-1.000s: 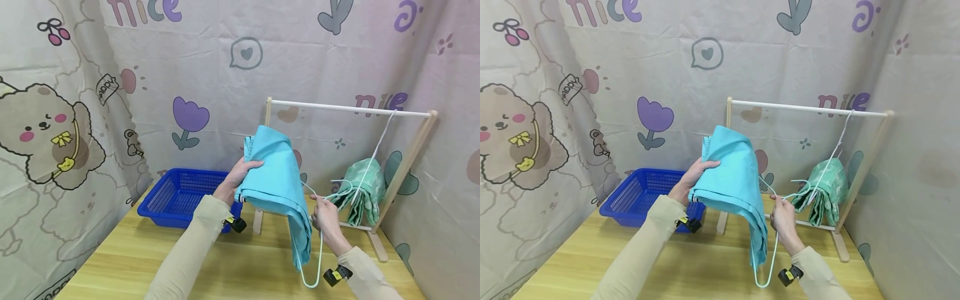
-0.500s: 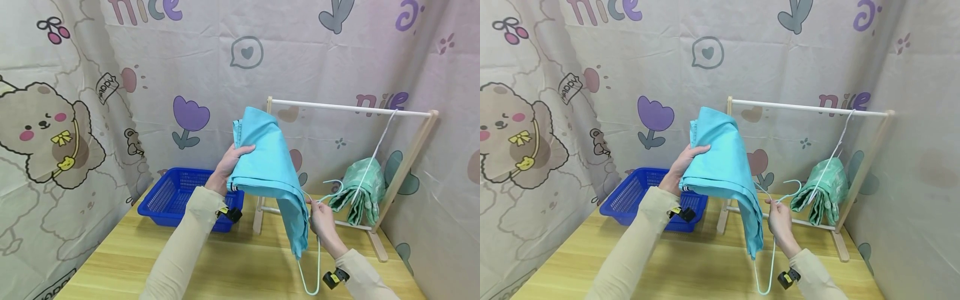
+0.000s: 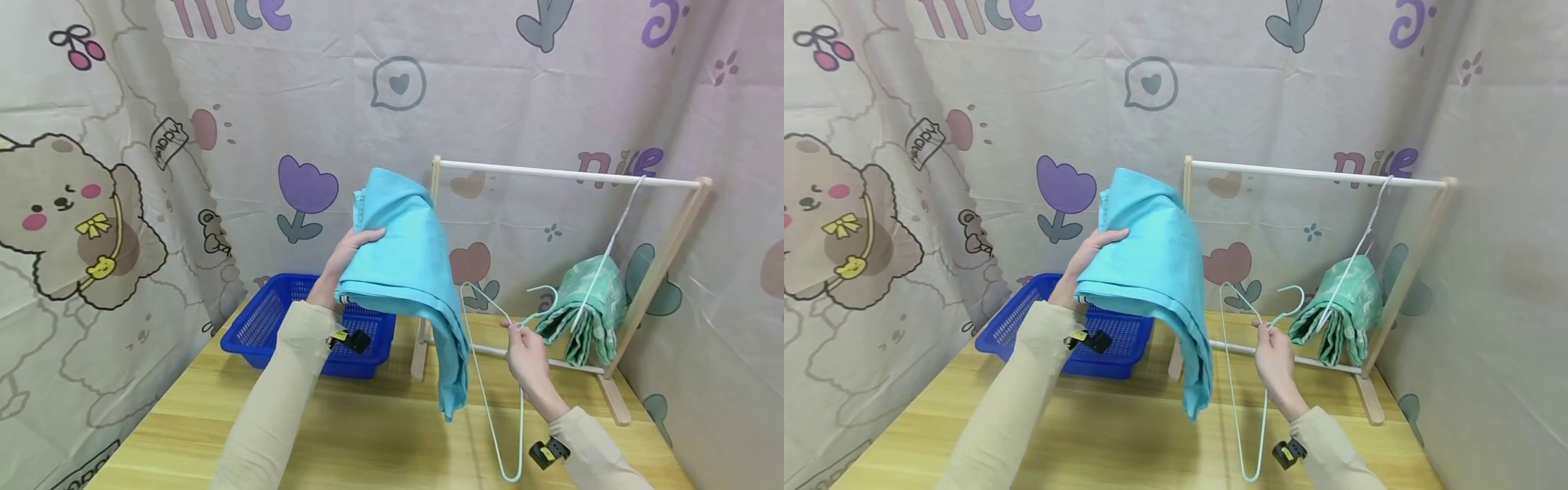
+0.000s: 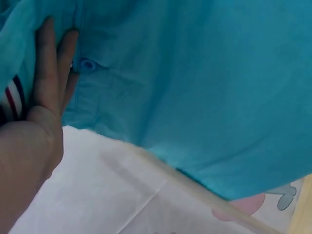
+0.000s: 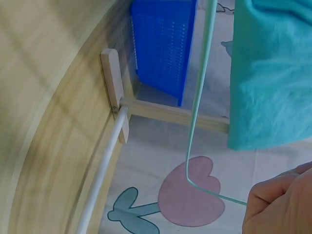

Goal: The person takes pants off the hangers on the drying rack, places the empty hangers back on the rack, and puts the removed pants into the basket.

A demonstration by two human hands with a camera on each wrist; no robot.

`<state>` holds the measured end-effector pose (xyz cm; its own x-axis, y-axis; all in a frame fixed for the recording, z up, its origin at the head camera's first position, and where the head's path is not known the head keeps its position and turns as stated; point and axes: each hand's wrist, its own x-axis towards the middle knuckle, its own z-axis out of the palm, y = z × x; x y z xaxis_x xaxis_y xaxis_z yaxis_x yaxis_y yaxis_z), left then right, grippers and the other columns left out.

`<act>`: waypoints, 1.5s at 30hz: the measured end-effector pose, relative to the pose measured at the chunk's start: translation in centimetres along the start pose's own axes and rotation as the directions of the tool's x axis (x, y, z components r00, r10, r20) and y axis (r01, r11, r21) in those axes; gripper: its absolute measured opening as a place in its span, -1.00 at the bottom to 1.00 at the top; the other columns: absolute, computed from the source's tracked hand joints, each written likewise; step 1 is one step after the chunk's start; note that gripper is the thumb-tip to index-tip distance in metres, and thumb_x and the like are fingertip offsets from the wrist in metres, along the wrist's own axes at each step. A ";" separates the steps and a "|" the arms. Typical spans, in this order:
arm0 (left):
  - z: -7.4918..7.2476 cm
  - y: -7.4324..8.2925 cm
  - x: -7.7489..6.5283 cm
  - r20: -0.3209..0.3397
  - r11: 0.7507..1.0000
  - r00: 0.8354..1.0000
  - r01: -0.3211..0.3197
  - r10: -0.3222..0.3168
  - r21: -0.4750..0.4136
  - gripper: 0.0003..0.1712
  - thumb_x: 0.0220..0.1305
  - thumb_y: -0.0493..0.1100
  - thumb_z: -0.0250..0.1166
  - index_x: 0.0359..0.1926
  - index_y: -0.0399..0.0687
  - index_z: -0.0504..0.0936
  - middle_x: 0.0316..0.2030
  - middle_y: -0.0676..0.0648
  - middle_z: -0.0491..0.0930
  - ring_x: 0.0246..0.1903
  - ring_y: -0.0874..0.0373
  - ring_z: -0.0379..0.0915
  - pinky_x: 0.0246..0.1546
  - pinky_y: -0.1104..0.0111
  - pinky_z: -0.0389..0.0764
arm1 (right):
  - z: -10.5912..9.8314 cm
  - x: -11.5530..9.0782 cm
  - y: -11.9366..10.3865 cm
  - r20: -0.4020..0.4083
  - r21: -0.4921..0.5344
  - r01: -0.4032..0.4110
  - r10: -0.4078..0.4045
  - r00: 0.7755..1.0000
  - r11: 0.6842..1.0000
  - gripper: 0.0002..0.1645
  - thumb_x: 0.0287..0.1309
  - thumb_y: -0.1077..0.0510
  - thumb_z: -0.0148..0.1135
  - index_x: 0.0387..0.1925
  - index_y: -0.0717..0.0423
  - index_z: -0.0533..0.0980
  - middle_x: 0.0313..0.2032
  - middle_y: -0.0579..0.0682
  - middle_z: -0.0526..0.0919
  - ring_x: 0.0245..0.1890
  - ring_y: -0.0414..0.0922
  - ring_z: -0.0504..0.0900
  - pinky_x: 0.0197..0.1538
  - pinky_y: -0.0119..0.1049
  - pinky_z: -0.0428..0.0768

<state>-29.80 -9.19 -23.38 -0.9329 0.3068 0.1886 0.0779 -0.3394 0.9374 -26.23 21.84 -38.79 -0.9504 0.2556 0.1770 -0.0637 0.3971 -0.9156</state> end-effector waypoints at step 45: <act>-5.2 0.0 1.5 -0.024 0.998 0.999 0.033 -0.034 -0.050 -0.20 0.53 -0.11 -0.06 0.56 0.21 -0.32 0.51 -0.07 -0.05 0.46 0.02 0.01 0.46 0.21 0.15 | 0.9 -0.6 0.8 0.060 0.059 -0.048 0.044 0.997 0.997 -0.50 0.54 0.04 -0.24 0.23 0.22 0.45 -0.80 -0.21 0.21 -0.82 -0.29 0.14 -0.75 -0.44 0.16</act>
<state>-33.02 -13.34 -24.59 -0.9433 0.2965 0.1491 0.0293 -0.3731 0.9273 -25.98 21.21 -39.92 -0.9688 0.2198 0.1144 -0.0361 0.3315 -0.9428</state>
